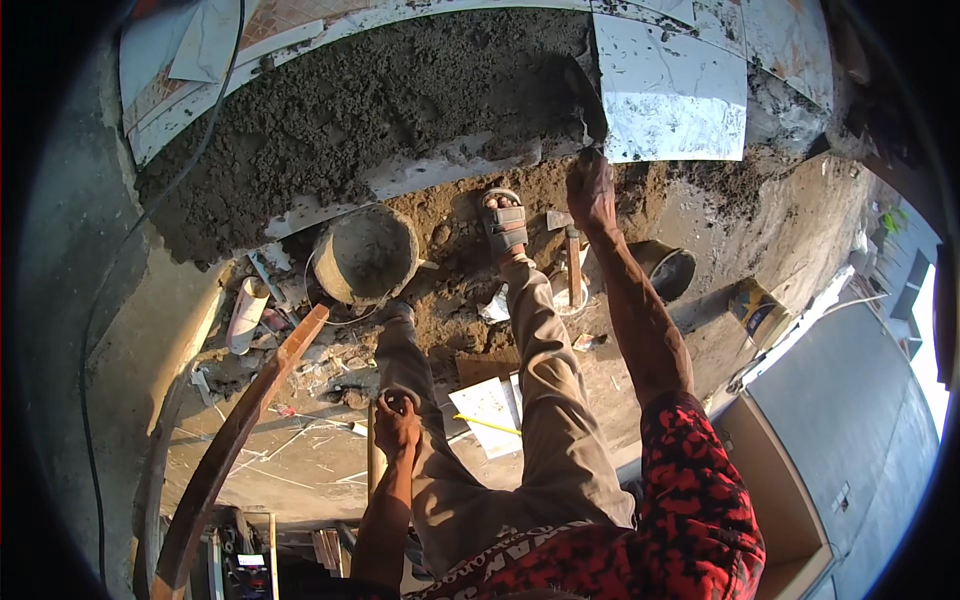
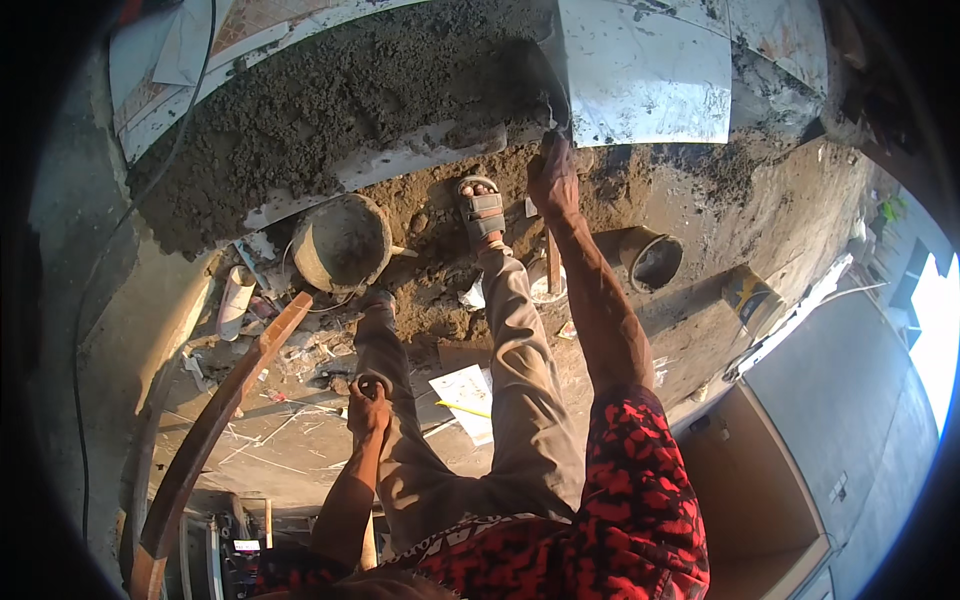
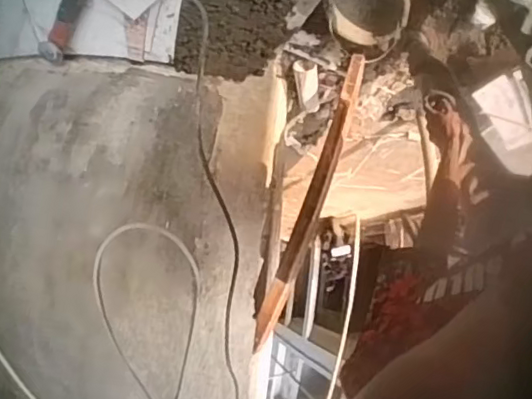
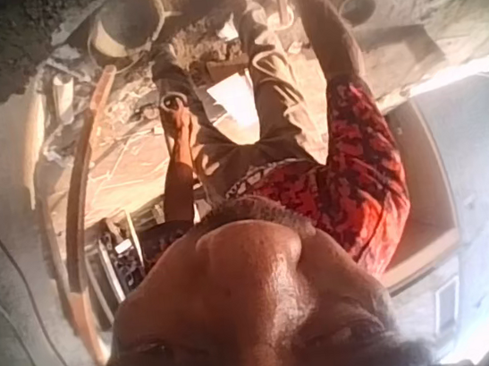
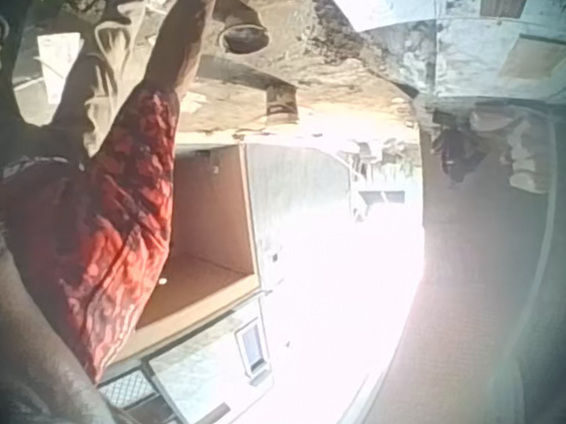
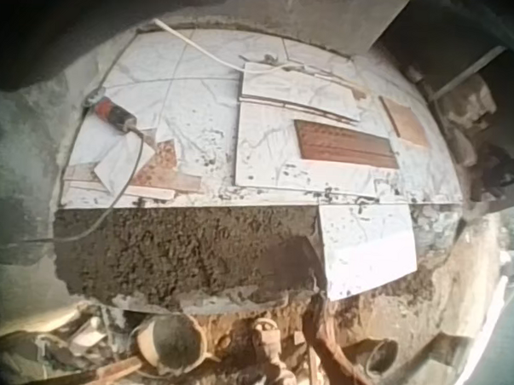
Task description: The person applies mortar onto a surface using a trowel, spreading it across the area and occasionally picking up more mortar from a bucket.
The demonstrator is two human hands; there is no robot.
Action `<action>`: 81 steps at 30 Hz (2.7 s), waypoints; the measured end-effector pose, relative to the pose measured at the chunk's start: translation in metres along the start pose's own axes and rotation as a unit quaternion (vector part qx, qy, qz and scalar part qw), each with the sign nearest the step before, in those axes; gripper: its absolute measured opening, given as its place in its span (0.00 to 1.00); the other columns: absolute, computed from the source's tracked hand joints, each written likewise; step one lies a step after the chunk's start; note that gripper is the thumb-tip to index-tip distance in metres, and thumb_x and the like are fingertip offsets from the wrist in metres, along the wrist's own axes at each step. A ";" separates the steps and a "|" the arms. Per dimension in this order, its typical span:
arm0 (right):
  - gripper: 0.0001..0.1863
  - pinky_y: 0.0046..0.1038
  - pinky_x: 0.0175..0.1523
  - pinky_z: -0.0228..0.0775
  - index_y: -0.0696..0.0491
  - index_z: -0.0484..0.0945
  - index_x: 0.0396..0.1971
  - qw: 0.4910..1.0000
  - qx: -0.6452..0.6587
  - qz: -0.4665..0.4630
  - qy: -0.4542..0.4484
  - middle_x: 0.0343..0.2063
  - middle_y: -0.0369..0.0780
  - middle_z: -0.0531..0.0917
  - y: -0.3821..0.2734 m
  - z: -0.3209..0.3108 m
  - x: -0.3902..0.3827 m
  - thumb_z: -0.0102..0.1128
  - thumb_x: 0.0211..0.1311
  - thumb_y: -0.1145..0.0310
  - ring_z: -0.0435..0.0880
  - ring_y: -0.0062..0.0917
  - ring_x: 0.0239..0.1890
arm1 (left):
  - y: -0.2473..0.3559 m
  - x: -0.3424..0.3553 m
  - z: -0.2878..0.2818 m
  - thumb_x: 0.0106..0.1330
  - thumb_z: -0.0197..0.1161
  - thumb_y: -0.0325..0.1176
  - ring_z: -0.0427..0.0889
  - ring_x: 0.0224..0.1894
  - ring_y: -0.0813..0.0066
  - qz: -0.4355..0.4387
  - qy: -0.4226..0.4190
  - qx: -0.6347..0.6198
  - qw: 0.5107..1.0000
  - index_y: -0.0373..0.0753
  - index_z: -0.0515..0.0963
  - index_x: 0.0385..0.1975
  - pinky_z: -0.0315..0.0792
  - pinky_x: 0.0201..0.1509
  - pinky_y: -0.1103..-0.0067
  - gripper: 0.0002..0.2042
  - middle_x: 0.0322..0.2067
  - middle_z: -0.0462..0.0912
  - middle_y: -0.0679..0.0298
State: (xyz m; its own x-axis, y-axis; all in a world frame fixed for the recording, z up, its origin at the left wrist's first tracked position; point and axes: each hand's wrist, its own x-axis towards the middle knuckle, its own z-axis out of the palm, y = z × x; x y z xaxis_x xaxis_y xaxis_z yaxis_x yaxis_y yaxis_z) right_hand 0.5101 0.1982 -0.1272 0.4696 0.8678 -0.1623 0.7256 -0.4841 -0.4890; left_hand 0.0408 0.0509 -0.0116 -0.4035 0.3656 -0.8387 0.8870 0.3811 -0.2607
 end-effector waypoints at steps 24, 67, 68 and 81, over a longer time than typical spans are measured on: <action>0.29 0.46 0.43 0.71 0.60 0.57 0.59 0.989 0.136 0.026 -0.043 0.48 0.59 0.73 -0.043 0.067 -0.030 0.52 0.58 0.72 0.77 0.55 0.44 | 0.022 -0.005 -0.007 0.62 0.55 0.54 0.78 0.50 0.50 0.003 -0.012 0.045 0.999 0.44 0.66 0.57 0.71 0.53 0.62 0.27 0.51 0.78 0.51; 0.29 0.38 0.50 0.66 0.61 0.65 0.52 0.834 0.424 0.350 -0.031 0.39 0.56 0.78 -0.080 0.069 -0.124 0.51 0.65 0.50 0.77 0.42 0.43 | 0.015 0.038 -0.057 0.63 0.55 0.46 0.78 0.49 0.51 0.150 0.051 0.249 0.956 0.42 0.66 0.55 0.71 0.51 0.62 0.23 0.46 0.78 0.49; 0.30 0.39 0.52 0.66 0.61 0.65 0.53 0.836 0.441 0.324 -0.047 0.40 0.56 0.78 -0.081 0.066 -0.131 0.51 0.65 0.48 0.77 0.43 0.44 | 0.017 0.033 -0.059 0.63 0.55 0.46 0.78 0.50 0.51 0.164 0.062 0.248 0.953 0.42 0.66 0.55 0.71 0.51 0.62 0.23 0.46 0.78 0.49; 0.22 0.37 0.44 0.69 0.60 0.66 0.47 0.701 0.533 0.428 0.204 0.31 0.49 0.77 -0.099 0.067 -0.139 0.50 0.69 0.54 0.78 0.36 0.37 | 0.050 0.026 -0.085 0.64 0.54 0.47 0.77 0.51 0.47 0.164 0.089 0.339 0.922 0.43 0.64 0.59 0.69 0.55 0.59 0.25 0.50 0.77 0.46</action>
State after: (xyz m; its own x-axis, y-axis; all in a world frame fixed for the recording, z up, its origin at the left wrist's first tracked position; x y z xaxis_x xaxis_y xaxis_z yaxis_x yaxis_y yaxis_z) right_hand 0.3390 0.1337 -0.1137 0.7660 0.1013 -0.6348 -0.5956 -0.2598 -0.7601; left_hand 0.0554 0.1514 -0.0053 -0.0653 0.5240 -0.8492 0.8803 -0.3705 -0.2963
